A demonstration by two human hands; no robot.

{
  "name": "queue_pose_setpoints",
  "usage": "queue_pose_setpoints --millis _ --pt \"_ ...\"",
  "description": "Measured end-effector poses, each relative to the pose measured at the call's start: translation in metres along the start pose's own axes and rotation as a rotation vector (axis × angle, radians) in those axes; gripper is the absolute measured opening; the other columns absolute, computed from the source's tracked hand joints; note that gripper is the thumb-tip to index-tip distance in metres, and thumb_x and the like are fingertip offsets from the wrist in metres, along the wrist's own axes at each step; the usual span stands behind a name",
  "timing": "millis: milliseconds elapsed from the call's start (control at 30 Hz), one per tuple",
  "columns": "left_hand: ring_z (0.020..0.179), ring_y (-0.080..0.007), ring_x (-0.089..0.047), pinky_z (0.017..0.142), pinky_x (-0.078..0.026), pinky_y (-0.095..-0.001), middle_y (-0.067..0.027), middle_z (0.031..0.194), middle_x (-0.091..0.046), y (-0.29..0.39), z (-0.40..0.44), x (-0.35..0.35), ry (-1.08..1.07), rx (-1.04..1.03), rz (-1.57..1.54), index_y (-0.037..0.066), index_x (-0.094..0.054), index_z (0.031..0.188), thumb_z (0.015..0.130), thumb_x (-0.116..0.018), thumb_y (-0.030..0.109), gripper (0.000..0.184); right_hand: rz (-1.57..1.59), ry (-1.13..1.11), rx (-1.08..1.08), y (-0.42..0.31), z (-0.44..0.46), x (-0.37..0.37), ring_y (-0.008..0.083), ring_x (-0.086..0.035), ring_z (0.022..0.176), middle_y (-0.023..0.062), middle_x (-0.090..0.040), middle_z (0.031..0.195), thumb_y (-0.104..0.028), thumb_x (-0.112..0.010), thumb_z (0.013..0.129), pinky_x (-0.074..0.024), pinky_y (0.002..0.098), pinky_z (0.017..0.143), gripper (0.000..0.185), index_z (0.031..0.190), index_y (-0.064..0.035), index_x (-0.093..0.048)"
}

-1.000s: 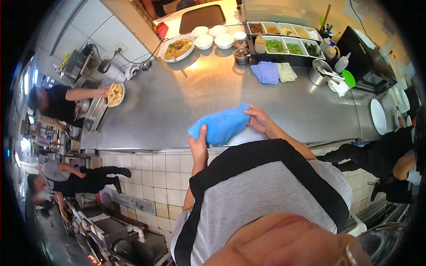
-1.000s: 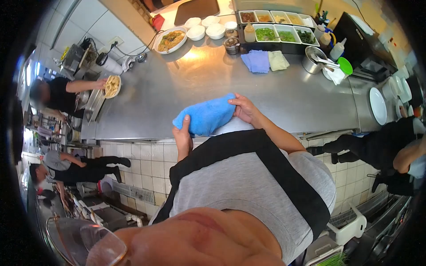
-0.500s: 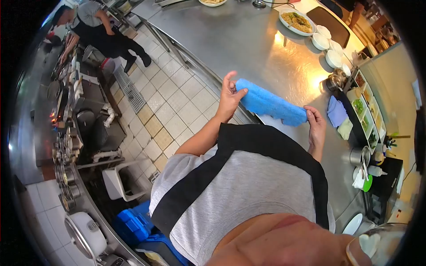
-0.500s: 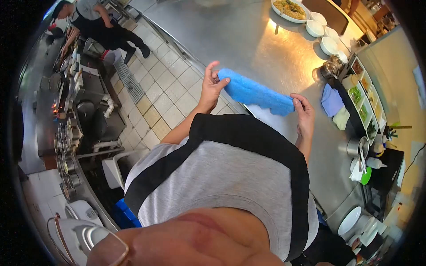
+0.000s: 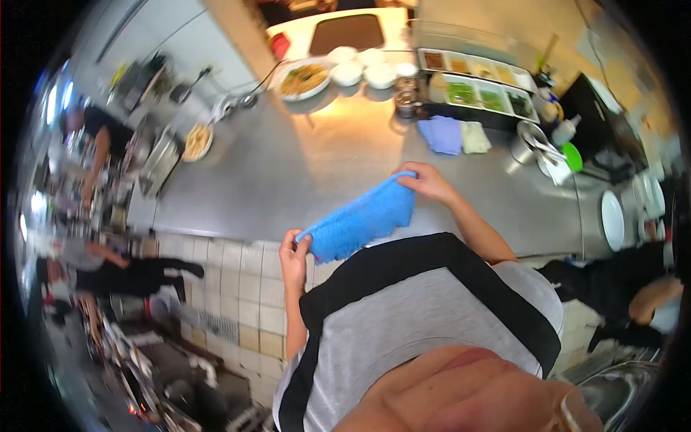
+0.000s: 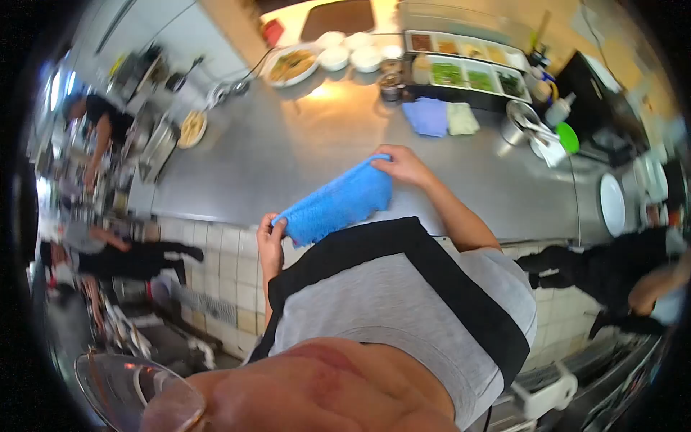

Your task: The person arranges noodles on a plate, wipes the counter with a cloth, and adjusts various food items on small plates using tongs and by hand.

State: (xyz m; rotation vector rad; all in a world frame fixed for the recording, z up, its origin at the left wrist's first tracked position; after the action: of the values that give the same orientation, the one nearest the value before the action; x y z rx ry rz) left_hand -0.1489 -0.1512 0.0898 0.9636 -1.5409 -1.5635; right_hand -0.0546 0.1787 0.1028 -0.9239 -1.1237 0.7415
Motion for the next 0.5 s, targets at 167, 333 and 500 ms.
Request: queue_pose_setpoints --millis 167,333,500 --pt "0.078 -0.0127 -0.057 0.073 -0.047 -0.0271 -0.0037 0.084 -0.059 0.006 0.009 -0.106 -0.223 0.140 -0.141 -0.001 -0.055 0.104 0.088 -0.059 0.014 0.021 -0.065 0.081 0.074 -0.036 -0.021 -0.037 0.0212 -0.062 0.073 0.0133 -0.064 0.082 -0.025 -0.062 0.085 -0.0479 0.0332 0.067 0.025 0.098 -0.0034 -0.060" --pt "0.090 -0.0193 -0.059 0.081 -0.047 -0.0322 -0.0101 0.101 -0.061 0.039 0.011 -0.163 -0.457 -0.065 0.051 0.003 -0.055 0.116 0.085 -0.062 0.017 0.034 -0.076 -0.038 0.054 -0.078 -0.044 -0.019 0.0340 -0.063 0.081 0.0169 -0.064 0.088 -0.023 -0.063 0.083 -0.0484 0.0369 0.069 0.026 0.103 -0.0057 -0.059" --pt "0.097 -0.0295 -0.056 0.086 -0.043 -0.0362 -0.0110 0.104 -0.060 0.057 0.024 -0.195 -0.543 -0.697 0.683 0.007 -0.061 0.106 0.072 -0.071 0.011 0.036 -0.054 -0.184 -0.032 -0.051 -0.051 0.005 0.0298 -0.063 0.076 0.0127 -0.065 0.084 -0.017 -0.063 0.082 -0.0488 0.0351 0.069 0.022 0.102 -0.0067 -0.060"
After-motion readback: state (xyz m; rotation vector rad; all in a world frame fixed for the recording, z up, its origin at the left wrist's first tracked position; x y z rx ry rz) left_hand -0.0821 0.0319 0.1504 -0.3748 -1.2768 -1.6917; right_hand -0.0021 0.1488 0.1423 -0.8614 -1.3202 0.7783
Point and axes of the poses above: each hand's wrist, its own z-axis towards the middle knuckle, its own x-axis out of the back of the hand, y = z × x, the point moved 7 cm from there along z, towards the middle knuckle
